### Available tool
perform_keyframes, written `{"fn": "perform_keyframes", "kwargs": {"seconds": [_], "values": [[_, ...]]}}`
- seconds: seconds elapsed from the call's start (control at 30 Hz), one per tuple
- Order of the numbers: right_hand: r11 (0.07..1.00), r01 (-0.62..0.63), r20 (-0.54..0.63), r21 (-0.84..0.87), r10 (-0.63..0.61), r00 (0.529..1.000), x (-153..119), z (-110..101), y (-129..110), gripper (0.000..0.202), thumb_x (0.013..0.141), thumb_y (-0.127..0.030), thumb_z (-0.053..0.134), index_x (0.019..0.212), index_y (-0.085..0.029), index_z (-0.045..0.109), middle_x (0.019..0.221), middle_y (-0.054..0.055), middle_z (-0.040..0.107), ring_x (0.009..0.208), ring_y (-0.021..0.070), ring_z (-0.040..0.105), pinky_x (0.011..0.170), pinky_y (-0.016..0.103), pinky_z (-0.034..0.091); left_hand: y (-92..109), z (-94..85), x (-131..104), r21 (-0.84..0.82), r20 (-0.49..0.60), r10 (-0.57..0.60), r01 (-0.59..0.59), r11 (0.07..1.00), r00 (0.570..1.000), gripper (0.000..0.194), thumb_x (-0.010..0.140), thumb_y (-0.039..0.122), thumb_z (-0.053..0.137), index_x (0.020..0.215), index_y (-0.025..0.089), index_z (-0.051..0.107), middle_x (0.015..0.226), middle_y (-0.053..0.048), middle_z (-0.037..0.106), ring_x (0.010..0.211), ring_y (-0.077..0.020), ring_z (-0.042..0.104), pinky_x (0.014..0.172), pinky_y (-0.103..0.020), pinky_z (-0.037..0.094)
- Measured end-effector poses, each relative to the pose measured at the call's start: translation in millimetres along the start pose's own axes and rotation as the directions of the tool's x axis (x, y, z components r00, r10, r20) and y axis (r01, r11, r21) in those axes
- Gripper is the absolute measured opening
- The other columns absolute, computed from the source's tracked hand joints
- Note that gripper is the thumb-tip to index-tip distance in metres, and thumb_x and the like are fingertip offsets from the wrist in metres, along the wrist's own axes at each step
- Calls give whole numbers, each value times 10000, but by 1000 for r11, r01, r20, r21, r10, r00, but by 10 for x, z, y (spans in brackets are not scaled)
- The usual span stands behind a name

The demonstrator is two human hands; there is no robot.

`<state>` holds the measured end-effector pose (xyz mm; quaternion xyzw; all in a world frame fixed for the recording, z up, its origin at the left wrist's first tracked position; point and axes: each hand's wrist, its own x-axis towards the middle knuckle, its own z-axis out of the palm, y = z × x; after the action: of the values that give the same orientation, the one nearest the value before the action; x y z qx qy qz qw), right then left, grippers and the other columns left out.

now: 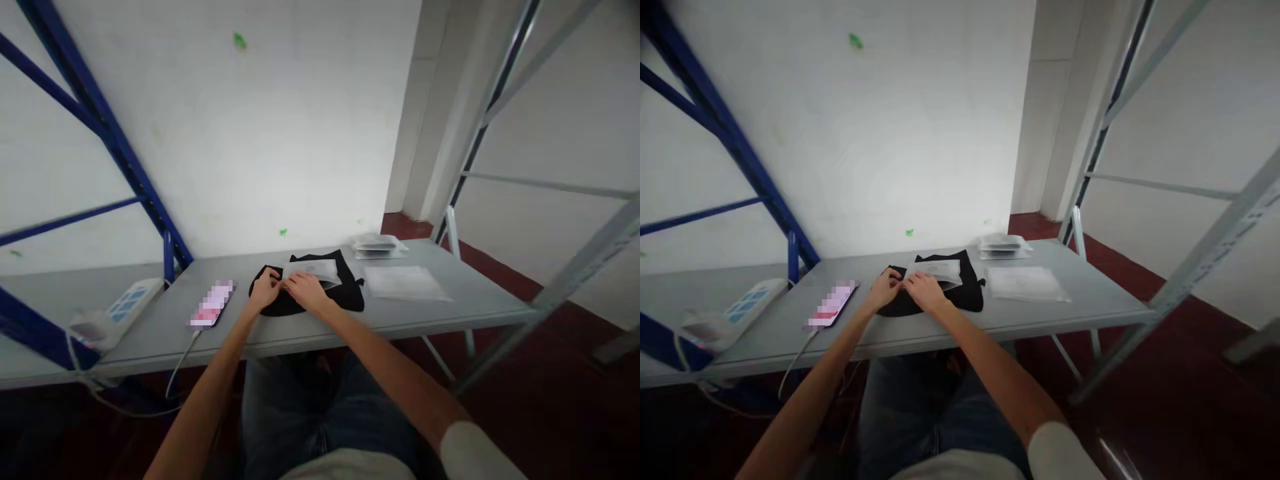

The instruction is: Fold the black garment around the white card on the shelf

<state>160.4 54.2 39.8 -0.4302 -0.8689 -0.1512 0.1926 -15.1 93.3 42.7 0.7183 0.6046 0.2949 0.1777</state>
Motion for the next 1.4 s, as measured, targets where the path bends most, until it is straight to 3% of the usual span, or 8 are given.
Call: {"fn": "perform_keyframes", "kwargs": {"seconds": [0.23, 0.37, 0.47, 0.77, 0.87, 0.93, 1.1, 1.4], "values": [[982, 39, 46, -187, -31, 998, -315, -146, 464, 227, 1051, -131, 470, 1106, -162, 688, 1122, 120, 713, 1131, 269, 574, 925, 393, 440, -53, 1, 8, 50, -84, 56, -52, 997, 995, 155, 874, 237, 625, 964, 246, 500, 839, -11, 741, 830, -225, 725, 806, -330, 496], [964, -100, 67, -248, 120, 990, -678, -304, 835, 255, 1050, -126, 442, 1073, -156, 694, 1100, 136, 713, 1104, 276, 579, 916, 390, 401, -4, 45, -5, 104, -132, 78, -65, 992, 988, 110, 910, 240, 614, 953, 245, 513, 898, -27, 735, 881, -226, 718, 808, -318, 484], [941, -198, 74, -273, 226, 971, -850, -385, 940, 251, 1049, -134, 441, 1073, -166, 688, 1107, 138, 711, 1084, 272, 590, 888, 378, 390, 130, 103, -44, 143, -116, 93, -76, 987, 989, 58, 939, 242, 604, 950, 243, 547, 901, -35, 738, 896, -231, 715, 779, -305, 473], [873, -441, 14, -209, 453, 891, -882, -431, 741, 273, 1023, -124, 455, 1176, -162, 678, 1177, 158, 696, 1119, 293, 594, 943, 404, 423, 376, 138, -213, 269, -136, 49, -11, 963, 990, 136, 1020, 313, 516, 1062, 219, 605, 978, -92, 742, 973, -287, 703, 806, -362, 516], [856, -510, -64, -87, 506, 860, -932, -437, 583, 293, 1031, -164, 463, 1246, -155, 662, 1219, 159, 689, 1158, 294, 591, 980, 405, 454, 386, 143, -368, 307, -258, 163, -80, 949, 952, 215, 1045, 338, 452, 1091, 196, 607, 1060, -141, 717, 1077, -323, 660, 889, -422, 529], [882, -470, -75, 42, 472, 878, -993, -411, 462, 317, 1051, -222, 459, 1300, -163, 645, 1270, 143, 682, 1189, 273, 596, 1013, 387, 474, 377, 173, -511, 340, -281, 287, -185, 922, 916, 244, 1042, 348, 453, 1150, 189, 602, 1166, -156, 692, 1161, -337, 619, 970, -462, 517], [910, -347, -11, 226, 359, 933, -1163, -250, 290, 486, 1081, -403, 429, 1475, -146, 554, 1476, 148, 597, 1370, 276, 536, 1178, 434, 408, 237, 320, -825, 316, -118, 427, -374, 872, 896, 299, 1002, 336, 515, 1257, 200, 594, 1415, -137, 610, 1341, -330, 534, 1112, -507, 467], [928, -354, 73, 117, 348, 935, -1247, -226, 264, 658, 1054, -570, 428, 1556, -150, 494, 1623, 156, 448, 1531, 329, 359, 1268, 551, 241, 82, 382, -939, 322, 16, 347, -333, 886, 938, 478, 1049, 392, 397, 1482, 231, 519, 1615, -110, 477, 1541, -269, 369, 1283, -533, 252]]}}
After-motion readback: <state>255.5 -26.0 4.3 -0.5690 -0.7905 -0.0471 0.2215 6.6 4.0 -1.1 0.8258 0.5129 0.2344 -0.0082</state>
